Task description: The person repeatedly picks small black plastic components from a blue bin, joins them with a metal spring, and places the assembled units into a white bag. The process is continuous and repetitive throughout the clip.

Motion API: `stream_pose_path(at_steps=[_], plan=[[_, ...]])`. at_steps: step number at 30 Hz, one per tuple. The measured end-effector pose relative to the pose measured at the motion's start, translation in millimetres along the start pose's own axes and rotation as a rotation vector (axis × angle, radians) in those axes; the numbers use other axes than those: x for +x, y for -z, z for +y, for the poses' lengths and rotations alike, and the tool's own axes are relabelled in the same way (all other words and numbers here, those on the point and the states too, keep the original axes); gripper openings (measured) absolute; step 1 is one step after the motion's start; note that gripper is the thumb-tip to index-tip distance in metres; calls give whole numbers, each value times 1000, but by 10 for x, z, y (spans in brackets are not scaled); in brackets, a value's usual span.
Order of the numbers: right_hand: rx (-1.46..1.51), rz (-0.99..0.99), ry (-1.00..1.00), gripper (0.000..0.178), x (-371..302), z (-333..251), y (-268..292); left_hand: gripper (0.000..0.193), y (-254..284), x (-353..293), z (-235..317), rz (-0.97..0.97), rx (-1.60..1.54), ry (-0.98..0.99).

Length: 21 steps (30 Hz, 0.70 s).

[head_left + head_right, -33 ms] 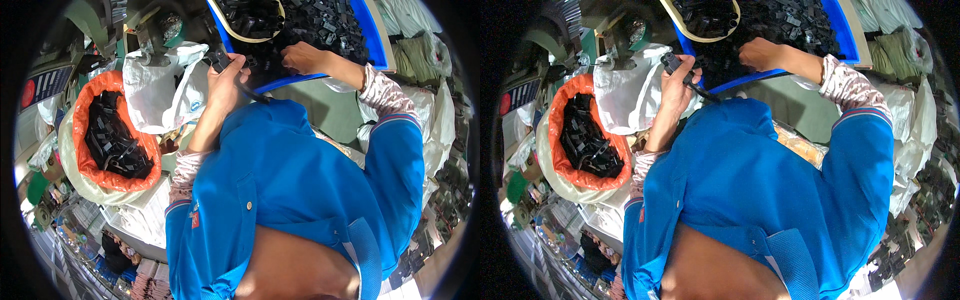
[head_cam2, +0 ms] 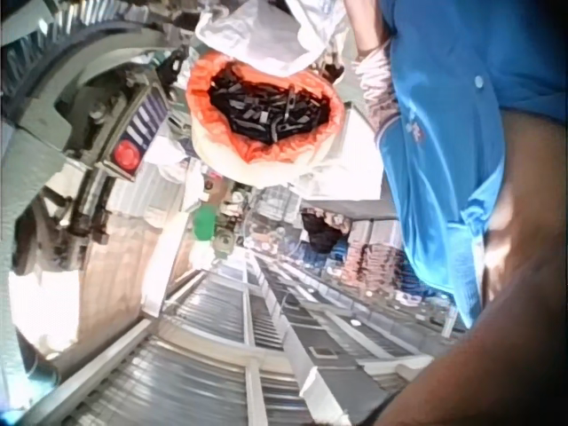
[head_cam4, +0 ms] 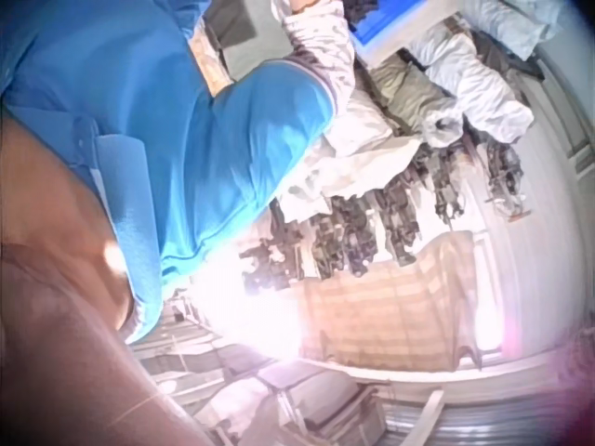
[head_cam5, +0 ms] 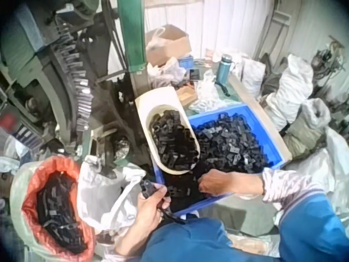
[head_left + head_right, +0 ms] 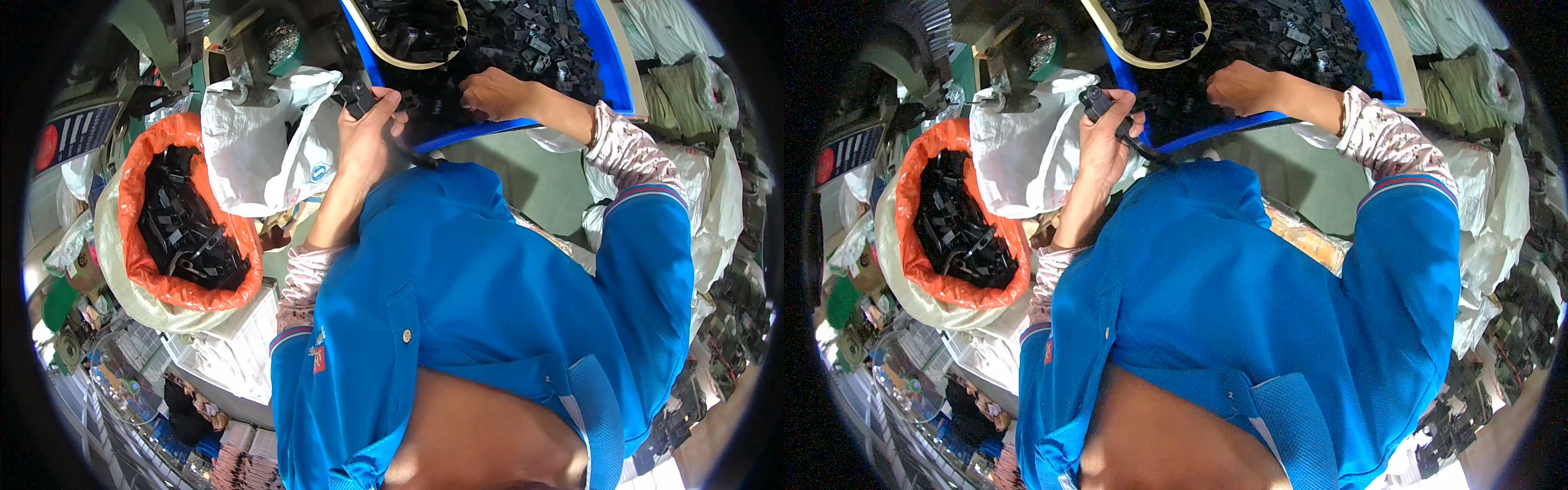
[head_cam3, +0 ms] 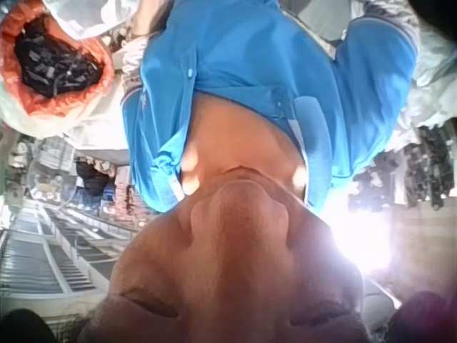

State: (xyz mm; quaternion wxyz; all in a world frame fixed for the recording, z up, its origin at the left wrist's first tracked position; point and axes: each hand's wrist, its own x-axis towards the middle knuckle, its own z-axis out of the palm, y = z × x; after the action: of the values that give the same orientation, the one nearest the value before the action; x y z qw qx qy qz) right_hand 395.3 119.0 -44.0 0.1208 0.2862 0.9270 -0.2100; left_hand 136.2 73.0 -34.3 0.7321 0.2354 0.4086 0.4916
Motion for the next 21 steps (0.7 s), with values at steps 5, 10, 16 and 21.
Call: stream_pose_path(at_steps=[5,10,16,21], plan=[[253,221,-116,20,-197,129,-80,16,52,-51,70,53,-4,-44],[1016,460,-315,25,-335,-82,67,19,58,-89,77,-25,-32,-102],[1421,607,-178,25,-104,-638,318,23,-42,-138,101,-60,191,-166],[1203,510,-121,25,0,-878,437,23,33,-204,254,-83,69,-200]])
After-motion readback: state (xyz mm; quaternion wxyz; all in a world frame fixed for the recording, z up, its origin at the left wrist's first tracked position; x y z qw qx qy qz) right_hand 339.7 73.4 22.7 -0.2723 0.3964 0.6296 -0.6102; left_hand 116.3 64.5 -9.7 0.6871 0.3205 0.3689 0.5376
